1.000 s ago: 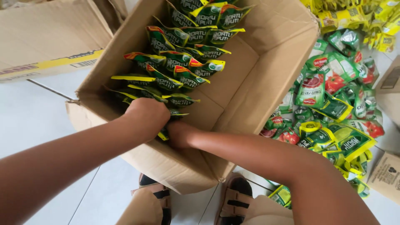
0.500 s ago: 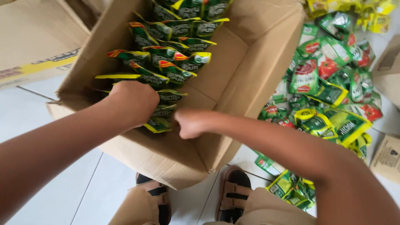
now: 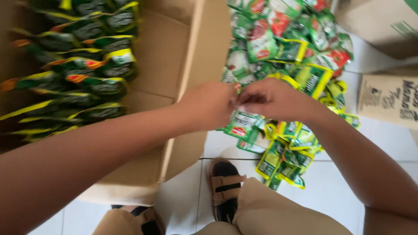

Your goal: The person picks up green and yellow packets from a pile on the floor and places them into a cardboard box.

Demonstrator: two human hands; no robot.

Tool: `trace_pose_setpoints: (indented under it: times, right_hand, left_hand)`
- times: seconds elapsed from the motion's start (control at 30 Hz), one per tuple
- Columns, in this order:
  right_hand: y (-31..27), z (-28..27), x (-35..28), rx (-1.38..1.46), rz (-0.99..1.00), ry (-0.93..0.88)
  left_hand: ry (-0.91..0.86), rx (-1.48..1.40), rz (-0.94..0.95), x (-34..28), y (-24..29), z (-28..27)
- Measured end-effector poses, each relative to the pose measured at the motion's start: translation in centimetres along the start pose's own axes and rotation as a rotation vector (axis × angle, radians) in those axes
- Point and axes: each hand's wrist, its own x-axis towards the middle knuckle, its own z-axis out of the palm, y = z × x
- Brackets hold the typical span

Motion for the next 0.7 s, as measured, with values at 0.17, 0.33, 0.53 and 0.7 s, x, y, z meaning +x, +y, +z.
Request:
trace_pose_setpoints:
  times: [0.17,0.33,0.53,0.7]
  right_hand:
    - [12.7,-3.5,-3.4,-0.834,0.150,0.151]
    - [18.6,-1.2,-4.3,-0.899,0.006,0.290]
    - [18.7,-1.5,-5.9,-0.993,-0.060,0.280]
    - [16.1,-3.8,-7.0,-0.721,-0.260,0.415]
  left_hand:
    - [-0.149,-0.130,0.055,11.9,-3.1,16.9]
    - [-0.219,-0.146,-0.079,14.5,-3.4,25.2]
    - [-0.244,-0.106,-0.171,12.0,0.0,21.8]
    - [-0.100,-0.176,0.034,11.7,1.1,19.1]
